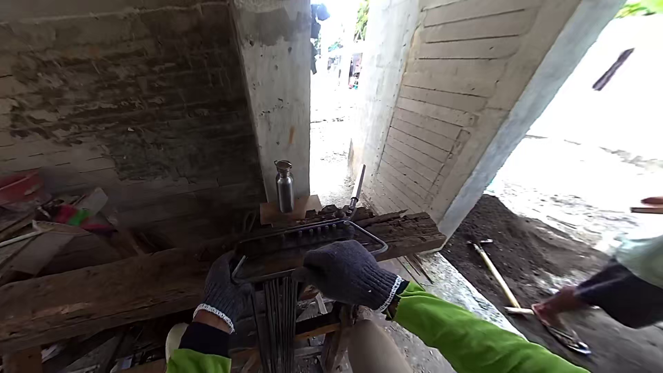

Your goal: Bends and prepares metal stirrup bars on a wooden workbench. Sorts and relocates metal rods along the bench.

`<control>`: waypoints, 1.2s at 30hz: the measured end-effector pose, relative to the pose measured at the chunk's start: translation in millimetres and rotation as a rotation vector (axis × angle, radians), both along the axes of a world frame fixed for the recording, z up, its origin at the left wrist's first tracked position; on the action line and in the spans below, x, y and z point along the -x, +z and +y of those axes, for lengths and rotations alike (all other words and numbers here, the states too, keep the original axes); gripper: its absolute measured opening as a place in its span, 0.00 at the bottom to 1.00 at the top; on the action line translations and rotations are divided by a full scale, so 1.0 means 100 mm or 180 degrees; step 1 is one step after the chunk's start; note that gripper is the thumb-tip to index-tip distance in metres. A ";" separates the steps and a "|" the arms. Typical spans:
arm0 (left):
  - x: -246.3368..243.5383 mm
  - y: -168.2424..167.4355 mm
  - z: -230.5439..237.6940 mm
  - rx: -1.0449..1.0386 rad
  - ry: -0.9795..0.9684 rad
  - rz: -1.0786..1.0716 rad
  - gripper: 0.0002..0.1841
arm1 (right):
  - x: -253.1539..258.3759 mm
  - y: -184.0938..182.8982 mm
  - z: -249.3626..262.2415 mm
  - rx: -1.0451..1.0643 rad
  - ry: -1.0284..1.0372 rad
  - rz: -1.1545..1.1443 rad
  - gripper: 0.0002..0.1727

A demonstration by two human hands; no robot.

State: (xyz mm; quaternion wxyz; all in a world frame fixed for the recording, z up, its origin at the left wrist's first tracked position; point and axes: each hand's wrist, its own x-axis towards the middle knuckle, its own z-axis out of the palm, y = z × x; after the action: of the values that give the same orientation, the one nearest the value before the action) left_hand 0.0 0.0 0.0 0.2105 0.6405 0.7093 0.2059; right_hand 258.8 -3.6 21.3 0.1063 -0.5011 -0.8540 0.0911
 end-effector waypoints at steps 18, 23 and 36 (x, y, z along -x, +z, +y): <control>0.03 -0.25 0.13 0.0979 0.0959 -0.4173 0.22 | 0.01 -0.25 -0.15 0.0254 0.0125 0.0349 0.27; -0.04 -0.22 0.06 0.0894 0.1139 -0.4330 0.28 | -0.50 0.07 -0.01 -0.0365 0.0373 0.0896 0.18; 0.05 -0.52 0.12 0.1008 0.0849 -0.5095 0.31 | -2.11 -0.78 2.55 0.0171 -0.1148 -0.1382 0.34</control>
State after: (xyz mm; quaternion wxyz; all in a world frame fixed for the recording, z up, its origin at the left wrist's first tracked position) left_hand -4.7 11.8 -51.7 0.7135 0.1733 0.4356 0.5207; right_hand 469.8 251.3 -56.5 -0.0778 -0.6554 -0.7511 -0.0160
